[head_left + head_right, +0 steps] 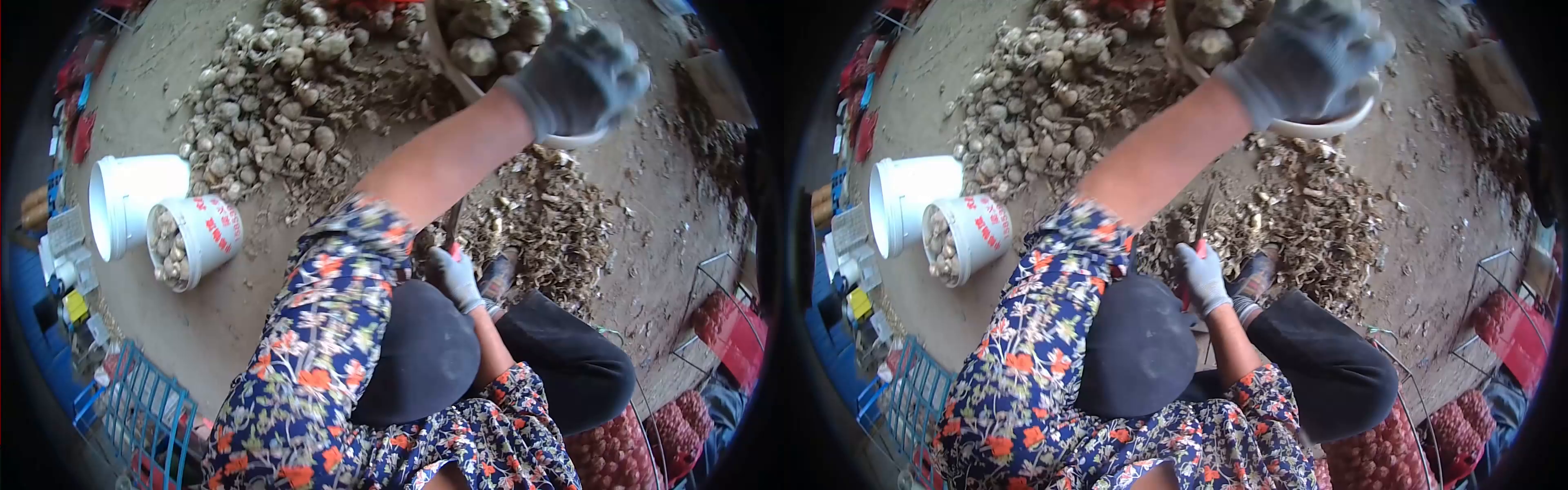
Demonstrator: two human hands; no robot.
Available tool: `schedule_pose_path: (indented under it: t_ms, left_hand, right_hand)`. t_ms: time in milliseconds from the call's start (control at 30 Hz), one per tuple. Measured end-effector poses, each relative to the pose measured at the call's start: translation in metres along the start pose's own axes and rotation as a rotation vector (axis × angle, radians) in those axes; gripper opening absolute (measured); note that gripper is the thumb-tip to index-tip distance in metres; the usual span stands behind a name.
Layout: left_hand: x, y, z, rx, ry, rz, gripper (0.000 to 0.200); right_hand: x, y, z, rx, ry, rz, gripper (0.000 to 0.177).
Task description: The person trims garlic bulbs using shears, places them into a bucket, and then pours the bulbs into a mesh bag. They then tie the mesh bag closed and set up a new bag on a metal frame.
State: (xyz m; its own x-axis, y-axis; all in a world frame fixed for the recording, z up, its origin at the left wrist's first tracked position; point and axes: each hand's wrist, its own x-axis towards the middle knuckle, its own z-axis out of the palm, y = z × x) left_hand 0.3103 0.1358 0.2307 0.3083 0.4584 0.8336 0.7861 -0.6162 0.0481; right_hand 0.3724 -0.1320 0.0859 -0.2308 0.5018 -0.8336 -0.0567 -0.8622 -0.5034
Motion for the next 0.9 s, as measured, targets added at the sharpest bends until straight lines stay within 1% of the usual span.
schedule_pose_path:
  t_ms: [33, 67, 100, 133, 167, 200, 233, 267, 300, 333, 367, 400, 433, 467, 500, 533, 567, 600, 633, 667, 733, 767, 833, 867, 900]
  left_hand:
    - [-0.022, 0.005, -0.017, -0.028, 0.196, 0.035, 0.025]
    - [-0.051, 0.009, -0.047, -0.066, 0.112, 0.001, 0.02]
    - [-0.091, 0.008, -0.061, -0.154, 0.063, -0.082, 0.013]
    - [-0.138, -0.005, -0.07, -0.146, -0.065, -0.11, 0.011]
    - [-0.195, -0.018, -0.083, -0.042, -0.325, -0.296, 0.012]
    - [-0.248, -0.036, -0.096, 0.093, -0.6, -0.507, 0.012]
    - [-0.299, -0.059, -0.104, 0.211, -0.733, -0.787, 0.016]
    - [-0.295, -0.069, -0.125, 0.296, -0.778, -1.027, 0.022]
    - [-0.321, -0.088, -0.133, 0.351, -0.817, -1.07, 0.039]
    - [-0.338, -0.106, -0.135, 0.349, -0.838, -1.164, 0.053]
    - [-0.344, -0.122, -0.137, 0.31, -0.99, -1.255, 0.061]
    - [-0.349, -0.136, -0.134, 0.279, -1.054, -1.273, 0.064]
    - [-0.351, -0.149, -0.13, 0.251, -1.113, -1.284, 0.068]
    - [-0.351, -0.16, -0.128, 0.247, -1.112, -1.282, 0.068]
    - [-0.351, -0.168, -0.127, 0.161, -1.152, -1.266, 0.069]
    - [-0.353, -0.17, -0.127, 0.073, -1.192, -1.249, 0.07]
    - [-0.351, -0.165, -0.133, 0.07, -1.197, -1.244, 0.07]
    - [-0.349, -0.154, -0.142, -0.305, -0.865, -1.424, 0.071]
    - [-0.347, -0.142, -0.153, -0.67, -0.499, -1.548, 0.072]
    - [-0.338, -0.127, -0.164, -0.672, -0.505, -1.548, 0.072]
    - [-0.31, -0.093, -0.186, -1.076, -0.214, -1.569, 0.075]
    - [-0.304, -0.082, -0.194, -1.077, -0.212, -1.58, 0.075]
    - [-0.294, -0.065, -0.206, -1.065, -0.169, -1.487, 0.072]
    - [-0.29, -0.06, -0.211, -0.996, -0.227, -1.486, 0.071]
    - [-0.292, -0.055, -0.213, -0.999, -0.227, -1.49, 0.071]
  right_hand:
    - [-0.002, -0.006, 0.0, 0.006, 0.009, 0.023, 0.014]
    - [0.009, 0.006, -0.009, -0.05, 0.005, 0.019, 0.012]
    - [0.003, -0.002, -0.005, 0.004, 0.016, 0.039, 0.009]
    - [0.0, -0.008, -0.004, -0.006, 0.034, 0.05, 0.009]
    - [-0.002, -0.012, -0.002, -0.013, 0.055, 0.06, 0.008]
    - [-0.003, -0.014, 0.003, -0.05, 0.118, 0.031, 0.01]
    - [-0.001, -0.014, 0.002, -0.109, 0.105, 0.006, 0.01]
    - [0.003, -0.009, 0.003, -0.105, 0.101, 0.019, 0.01]
    - [0.006, -0.002, 0.003, -0.1, 0.102, 0.032, 0.01]
    - [0.009, 0.004, 0.004, -0.107, 0.115, 0.049, 0.01]
    - [0.012, 0.009, 0.005, -0.202, 0.084, 0.044, 0.012]
    - [0.014, 0.013, 0.007, -0.296, 0.049, 0.033, 0.016]
    - [0.017, 0.017, 0.008, -0.302, 0.053, 0.035, 0.016]
    - [0.019, 0.021, 0.011, -0.464, 0.046, -0.043, 0.02]
    - [0.019, 0.024, 0.014, -0.621, 0.038, -0.118, 0.024]
    - [0.02, 0.026, 0.016, -0.771, 0.061, -0.273, 0.027]
    - [0.014, 0.016, 0.023, -0.767, 0.065, -0.271, 0.027]
    - [0.005, -0.005, 0.034, -0.929, 0.059, -0.285, 0.026]
    - [0.0, -0.019, 0.042, -1.092, 0.053, -0.298, 0.025]
    - [0.001, -0.021, 0.044, -1.143, 0.053, -0.329, 0.025]
    - [0.001, -0.026, 0.051, -1.231, 0.064, -0.402, 0.026]
    - [-0.001, -0.031, 0.055, -1.274, 0.071, -0.433, 0.027]
    - [-0.004, -0.037, 0.061, -1.286, 0.08, -0.558, 0.038]
    - [-0.008, -0.044, 0.066, -1.32, 0.061, -0.531, 0.039]
    - [-0.01, -0.051, 0.07, -1.351, 0.043, -0.507, 0.041]
